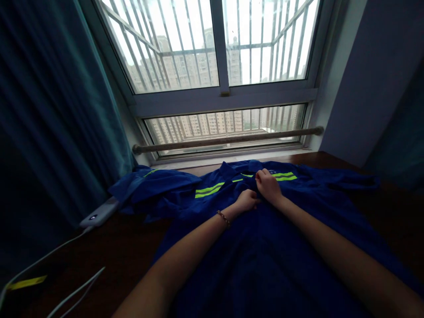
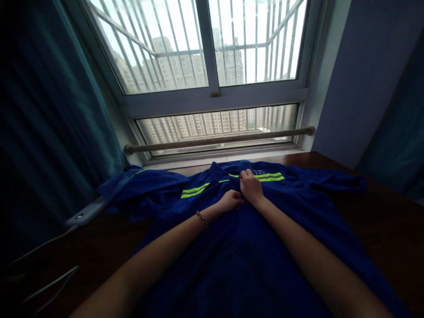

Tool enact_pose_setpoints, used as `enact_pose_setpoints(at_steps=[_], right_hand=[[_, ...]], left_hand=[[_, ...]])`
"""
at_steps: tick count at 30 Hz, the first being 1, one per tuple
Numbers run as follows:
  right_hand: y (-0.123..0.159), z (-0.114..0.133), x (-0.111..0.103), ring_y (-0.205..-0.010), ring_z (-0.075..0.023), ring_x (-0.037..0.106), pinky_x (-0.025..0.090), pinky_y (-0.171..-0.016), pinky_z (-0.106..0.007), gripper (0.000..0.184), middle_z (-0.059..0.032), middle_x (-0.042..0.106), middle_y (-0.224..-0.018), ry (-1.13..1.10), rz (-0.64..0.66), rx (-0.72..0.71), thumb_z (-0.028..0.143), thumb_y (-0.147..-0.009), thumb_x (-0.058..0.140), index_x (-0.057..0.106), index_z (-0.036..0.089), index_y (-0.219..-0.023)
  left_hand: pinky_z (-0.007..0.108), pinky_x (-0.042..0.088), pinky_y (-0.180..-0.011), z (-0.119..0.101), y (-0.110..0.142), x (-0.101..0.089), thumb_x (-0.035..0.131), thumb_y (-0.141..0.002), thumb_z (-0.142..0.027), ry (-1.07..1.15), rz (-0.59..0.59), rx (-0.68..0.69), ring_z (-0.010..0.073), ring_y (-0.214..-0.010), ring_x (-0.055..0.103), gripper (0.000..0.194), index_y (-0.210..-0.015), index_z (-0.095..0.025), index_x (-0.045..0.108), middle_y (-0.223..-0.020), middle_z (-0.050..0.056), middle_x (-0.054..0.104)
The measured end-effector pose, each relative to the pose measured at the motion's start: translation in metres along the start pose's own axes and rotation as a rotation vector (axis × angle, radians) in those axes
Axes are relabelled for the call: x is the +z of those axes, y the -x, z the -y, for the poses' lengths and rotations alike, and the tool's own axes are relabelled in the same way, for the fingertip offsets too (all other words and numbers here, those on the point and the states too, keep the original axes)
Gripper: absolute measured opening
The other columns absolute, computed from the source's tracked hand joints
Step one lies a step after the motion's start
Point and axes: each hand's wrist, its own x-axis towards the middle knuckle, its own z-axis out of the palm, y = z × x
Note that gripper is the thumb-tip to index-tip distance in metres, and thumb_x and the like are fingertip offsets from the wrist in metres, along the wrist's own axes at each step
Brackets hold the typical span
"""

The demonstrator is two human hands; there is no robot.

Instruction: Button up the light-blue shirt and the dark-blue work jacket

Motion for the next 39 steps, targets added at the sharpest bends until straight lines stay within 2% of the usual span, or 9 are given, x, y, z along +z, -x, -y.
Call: enact_pose_setpoints(at_steps=[2, 4, 8, 13, 20, 25, 32, 36, 39], right_hand=[[0.015, 0.013, -0.003, -0.071, -0.0138, 0.051, 0.038, -0.064, -0.023, 0.006, -0.0049, 0.052, -0.082, -0.103, 0.016, -0.105, 0.017, -0.08, 0.044, 0.05, 0.017, -0.08], [0.031, 0.013, -0.003, -0.07, -0.0129, 0.051, 0.039, -0.064, -0.023, 0.007, -0.0039, 0.051, -0.081, -0.199, 0.069, -0.16, 0.018, -0.082, 0.043, 0.049, 0.017, -0.081], [0.051, -0.009, 0.001, -0.068, -0.0131, 0.05, 0.04, -0.064, -0.024, 0.004, -0.0025, 0.052, -0.076, -0.32, 0.12, -0.123, 0.018, -0.079, 0.047, 0.051, 0.017, -0.08], [0.053, -0.024, -0.002, -0.074, -0.0136, 0.053, 0.042, -0.068, -0.026, 0.008, -0.0027, 0.054, -0.081, -0.394, 0.166, -0.163, 0.017, -0.078, 0.049, 0.056, 0.018, -0.082], [0.059, -0.015, -0.008, -0.078, -0.0153, 0.055, 0.044, -0.071, -0.027, 0.012, -0.0038, 0.056, -0.086, -0.335, 0.169, -0.216, 0.026, -0.08, 0.052, 0.056, 0.019, -0.088], [0.062, -0.009, -0.006, -0.082, -0.0157, 0.054, 0.043, -0.074, -0.027, 0.018, -0.0048, 0.055, -0.091, -0.257, 0.169, -0.205, 0.021, -0.081, 0.048, 0.055, 0.02, -0.096], [0.063, -0.005, -0.004, -0.075, -0.0142, 0.053, 0.043, -0.068, -0.024, 0.014, -0.0034, 0.053, -0.087, -0.223, 0.151, -0.128, 0.018, -0.076, 0.049, 0.056, 0.019, -0.089], [0.064, -0.003, -0.006, -0.075, -0.0146, 0.053, 0.042, -0.068, -0.025, 0.014, -0.0038, 0.053, -0.088, -0.175, 0.14, -0.144, 0.019, -0.077, 0.048, 0.055, 0.019, -0.089], [0.064, -0.002, -0.008, -0.077, -0.015, 0.052, 0.041, -0.07, -0.025, 0.014, -0.0041, 0.053, -0.087, -0.134, 0.144, -0.187, 0.018, -0.079, 0.044, 0.055, 0.019, -0.087]], left_hand=[[0.02, 0.028, -0.042, 0.009, -0.006, -0.001, 0.053, -0.065, -0.02, 0.044, -0.081, 0.031, 0.0075, -0.041, 0.042, 0.016, -0.051, -0.013, 0.049, -0.045, -0.003, 0.047], [0.019, 0.028, -0.043, 0.014, -0.009, -0.005, 0.05, -0.068, -0.022, 0.074, -0.113, 0.053, 0.0066, -0.042, 0.04, 0.019, -0.052, -0.013, 0.048, -0.046, -0.004, 0.045], [0.018, 0.025, -0.042, 0.016, -0.007, -0.013, 0.051, -0.07, -0.039, 0.175, -0.171, 0.12, 0.0052, -0.041, 0.037, 0.032, -0.053, -0.015, 0.041, -0.044, -0.006, 0.04], [0.018, 0.023, -0.041, 0.014, -0.001, -0.014, 0.054, -0.067, -0.049, 0.3, -0.152, 0.124, 0.0048, -0.04, 0.035, 0.039, -0.054, -0.015, 0.04, -0.044, -0.006, 0.04], [0.018, 0.023, -0.04, 0.018, -0.002, -0.013, 0.054, -0.067, -0.05, 0.365, -0.125, 0.112, 0.0053, -0.039, 0.038, 0.039, -0.058, -0.015, 0.04, -0.044, -0.006, 0.04], [0.018, 0.023, -0.039, 0.017, -0.001, -0.013, 0.054, -0.067, -0.05, 0.333, -0.103, 0.134, 0.0054, -0.038, 0.039, 0.04, -0.056, -0.016, 0.039, -0.042, -0.007, 0.039], [0.019, 0.026, -0.04, 0.01, 0.003, -0.011, 0.057, -0.066, -0.045, 0.32, -0.071, 0.172, 0.0056, -0.041, 0.04, 0.035, -0.059, -0.013, 0.045, -0.048, -0.005, 0.043], [0.019, 0.03, -0.045, 0.013, 0.0, -0.009, 0.06, -0.065, -0.041, 0.335, -0.057, 0.175, 0.0056, -0.047, 0.041, 0.031, -0.067, -0.011, 0.05, -0.057, -0.004, 0.048], [0.019, 0.029, -0.045, 0.015, -0.001, -0.009, 0.06, -0.064, -0.039, 0.321, -0.053, 0.162, 0.0058, -0.048, 0.039, 0.03, -0.062, -0.012, 0.048, -0.054, -0.004, 0.045]])
